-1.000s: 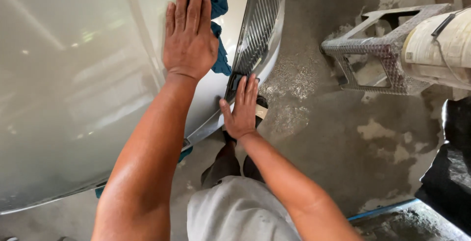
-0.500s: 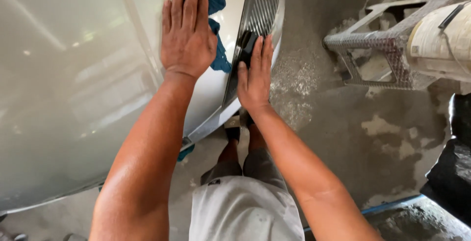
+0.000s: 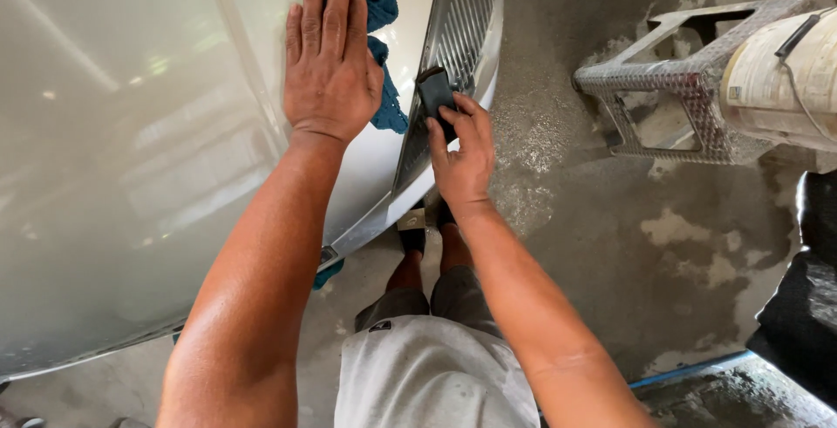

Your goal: Sanding a car headlight with a sanding block and water.

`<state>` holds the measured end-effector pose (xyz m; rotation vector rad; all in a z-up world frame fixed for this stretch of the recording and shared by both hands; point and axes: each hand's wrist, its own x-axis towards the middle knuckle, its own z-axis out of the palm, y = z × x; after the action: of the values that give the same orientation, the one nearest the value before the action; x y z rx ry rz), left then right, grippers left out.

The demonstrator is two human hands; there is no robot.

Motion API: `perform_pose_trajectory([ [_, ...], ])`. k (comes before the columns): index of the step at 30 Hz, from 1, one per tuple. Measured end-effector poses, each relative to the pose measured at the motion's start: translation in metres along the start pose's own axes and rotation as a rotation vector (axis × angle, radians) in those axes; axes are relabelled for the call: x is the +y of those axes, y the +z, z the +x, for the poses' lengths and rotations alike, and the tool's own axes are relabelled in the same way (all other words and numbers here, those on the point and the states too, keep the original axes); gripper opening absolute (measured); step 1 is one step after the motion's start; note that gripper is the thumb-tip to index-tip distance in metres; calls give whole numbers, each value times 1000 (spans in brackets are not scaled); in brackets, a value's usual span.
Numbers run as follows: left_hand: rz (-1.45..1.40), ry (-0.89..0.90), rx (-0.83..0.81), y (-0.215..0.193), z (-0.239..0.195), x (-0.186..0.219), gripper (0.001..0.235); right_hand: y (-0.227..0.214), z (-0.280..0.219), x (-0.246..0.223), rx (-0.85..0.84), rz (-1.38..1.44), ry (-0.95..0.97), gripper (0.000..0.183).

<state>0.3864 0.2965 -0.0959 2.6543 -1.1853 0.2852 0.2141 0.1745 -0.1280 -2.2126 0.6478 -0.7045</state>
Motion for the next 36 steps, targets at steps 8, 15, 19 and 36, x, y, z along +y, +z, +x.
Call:
perform_pose_trajectory([
  [8,-22,-13,1,-3,3,1,63,8,30,17,27,59,-10,20],
  [15,-30,-2,7,-4,2,2,59,8,88,14,44,-40,-42,23],
  [19,-22,-6,1,-3,1,1,58,16,-24,6,1,54,20,31],
  [36,-27,-4,-8,-2,3,0,63,12,-22,2,-146,-45,113,47],
])
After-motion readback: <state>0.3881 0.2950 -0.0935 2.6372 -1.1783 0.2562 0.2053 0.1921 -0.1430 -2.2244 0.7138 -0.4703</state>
